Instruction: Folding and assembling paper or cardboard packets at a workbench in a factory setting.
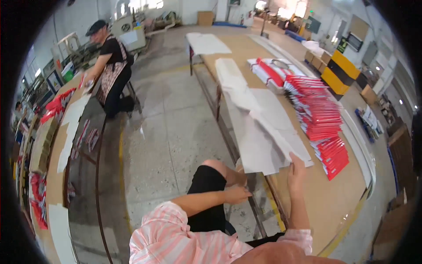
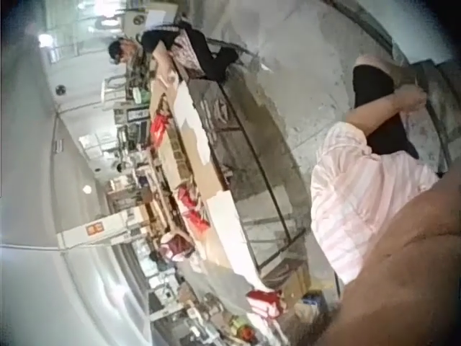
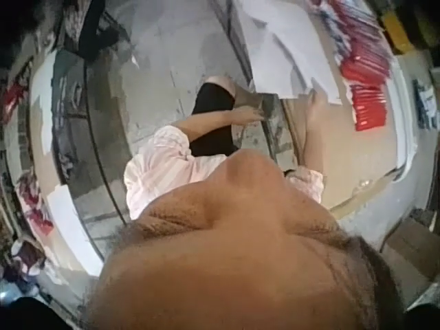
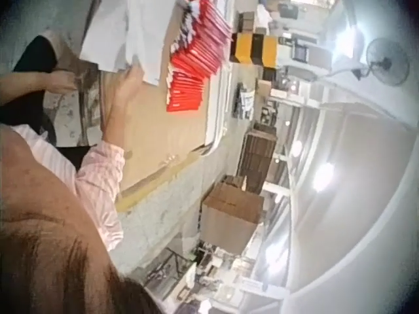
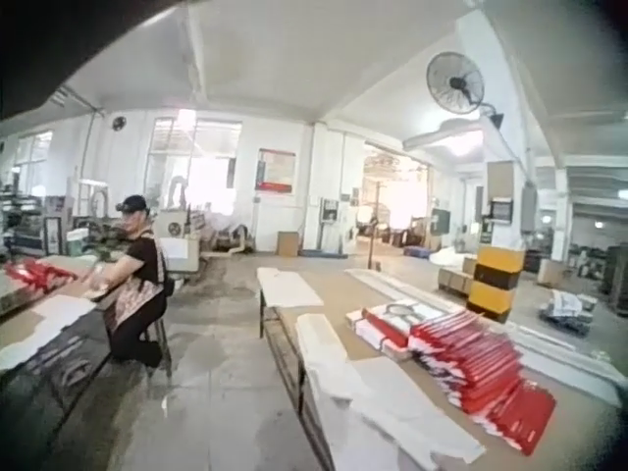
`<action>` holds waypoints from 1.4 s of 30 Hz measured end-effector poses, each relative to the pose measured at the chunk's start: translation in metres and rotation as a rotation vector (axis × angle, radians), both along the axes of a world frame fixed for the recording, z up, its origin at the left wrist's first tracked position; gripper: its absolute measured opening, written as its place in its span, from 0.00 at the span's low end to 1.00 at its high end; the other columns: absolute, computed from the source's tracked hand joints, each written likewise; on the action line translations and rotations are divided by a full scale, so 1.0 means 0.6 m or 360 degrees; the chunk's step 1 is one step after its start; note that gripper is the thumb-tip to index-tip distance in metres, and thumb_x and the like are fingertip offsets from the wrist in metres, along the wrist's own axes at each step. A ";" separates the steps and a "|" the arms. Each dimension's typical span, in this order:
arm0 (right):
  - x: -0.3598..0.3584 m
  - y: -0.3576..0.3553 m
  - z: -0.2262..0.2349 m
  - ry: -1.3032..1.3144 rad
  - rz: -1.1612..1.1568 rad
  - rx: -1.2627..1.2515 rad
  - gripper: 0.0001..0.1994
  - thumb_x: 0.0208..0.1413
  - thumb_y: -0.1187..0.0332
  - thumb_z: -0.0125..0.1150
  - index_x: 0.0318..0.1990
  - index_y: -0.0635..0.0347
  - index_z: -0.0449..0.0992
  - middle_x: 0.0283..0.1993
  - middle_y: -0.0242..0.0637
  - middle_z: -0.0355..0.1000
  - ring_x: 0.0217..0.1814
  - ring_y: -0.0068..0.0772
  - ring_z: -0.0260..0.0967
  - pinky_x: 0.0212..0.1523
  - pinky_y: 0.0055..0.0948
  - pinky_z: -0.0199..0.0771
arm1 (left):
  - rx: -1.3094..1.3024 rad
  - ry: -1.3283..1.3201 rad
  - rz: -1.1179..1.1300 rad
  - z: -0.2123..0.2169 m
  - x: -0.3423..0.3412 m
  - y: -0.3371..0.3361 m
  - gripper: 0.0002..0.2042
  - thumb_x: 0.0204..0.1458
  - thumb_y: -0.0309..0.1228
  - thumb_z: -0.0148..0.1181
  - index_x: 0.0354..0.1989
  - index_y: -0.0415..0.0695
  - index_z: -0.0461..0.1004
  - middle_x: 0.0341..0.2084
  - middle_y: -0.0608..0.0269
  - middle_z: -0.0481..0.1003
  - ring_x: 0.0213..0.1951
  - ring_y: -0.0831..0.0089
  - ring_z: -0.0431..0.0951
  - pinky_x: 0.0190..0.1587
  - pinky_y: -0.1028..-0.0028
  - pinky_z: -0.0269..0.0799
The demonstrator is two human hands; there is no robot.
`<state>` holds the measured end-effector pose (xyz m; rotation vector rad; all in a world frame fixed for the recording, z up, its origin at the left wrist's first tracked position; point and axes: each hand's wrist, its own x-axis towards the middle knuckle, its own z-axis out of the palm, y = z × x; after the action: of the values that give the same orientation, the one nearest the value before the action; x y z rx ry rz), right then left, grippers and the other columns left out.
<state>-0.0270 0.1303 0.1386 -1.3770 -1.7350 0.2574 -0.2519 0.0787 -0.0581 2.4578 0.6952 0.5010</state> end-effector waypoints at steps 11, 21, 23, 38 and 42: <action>0.253 -0.456 -0.014 -0.0462 -0.0344 0.0127 0.21 0.51 0.57 0.48 0.46 0.64 0.74 0.49 0.46 0.70 0.55 0.54 0.62 0.62 0.53 0.52 | 0.0811 0.0373 0.0063 0.261 0.137 0.058 0.21 0.41 0.31 0.59 0.47 0.40 0.68 0.41 0.56 0.72 0.48 0.58 0.70 0.49 0.57 0.65; 0.356 -0.653 -0.140 -0.0612 -0.0750 -0.0119 0.23 0.54 0.50 0.52 0.44 0.62 0.74 0.48 0.45 0.71 0.51 0.53 0.66 0.57 0.50 0.59 | 0.0307 0.0469 -0.0526 0.202 0.383 0.040 0.09 0.43 0.36 0.58 0.23 0.43 0.75 0.27 0.55 0.76 0.32 0.56 0.76 0.33 0.58 0.72; 0.362 -0.678 -0.150 -0.0641 -0.0845 -0.0196 0.22 0.54 0.51 0.54 0.44 0.62 0.74 0.48 0.45 0.71 0.50 0.52 0.67 0.56 0.48 0.60 | 0.0217 0.0629 -0.0310 0.191 0.411 0.008 0.08 0.44 0.35 0.58 0.23 0.43 0.75 0.34 0.56 0.76 0.39 0.57 0.76 0.37 0.60 0.72; 0.364 -0.527 -0.181 -0.1078 -0.1760 -0.0928 0.33 0.49 0.62 0.59 0.63 0.59 0.57 0.65 0.47 0.57 0.67 0.51 0.51 0.63 0.45 0.53 | 0.0563 -0.0176 -0.0191 0.150 0.451 -0.186 0.16 0.42 0.20 0.51 0.43 0.34 0.70 0.50 0.49 0.65 0.56 0.50 0.62 0.60 0.58 0.56; 0.406 -0.620 -0.211 -0.0211 -0.1766 -0.0361 0.35 0.52 0.60 0.60 0.65 0.61 0.53 0.64 0.51 0.56 0.65 0.52 0.54 0.63 0.45 0.53 | 0.0071 -0.0499 0.0090 0.139 0.429 -0.082 0.19 0.43 0.21 0.53 0.47 0.44 0.73 0.50 0.49 0.67 0.55 0.52 0.64 0.57 0.58 0.60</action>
<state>0.2166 -0.2417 0.0121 -2.3306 -0.8232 -0.2722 0.0053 0.0295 0.0253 2.3308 0.6282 0.9086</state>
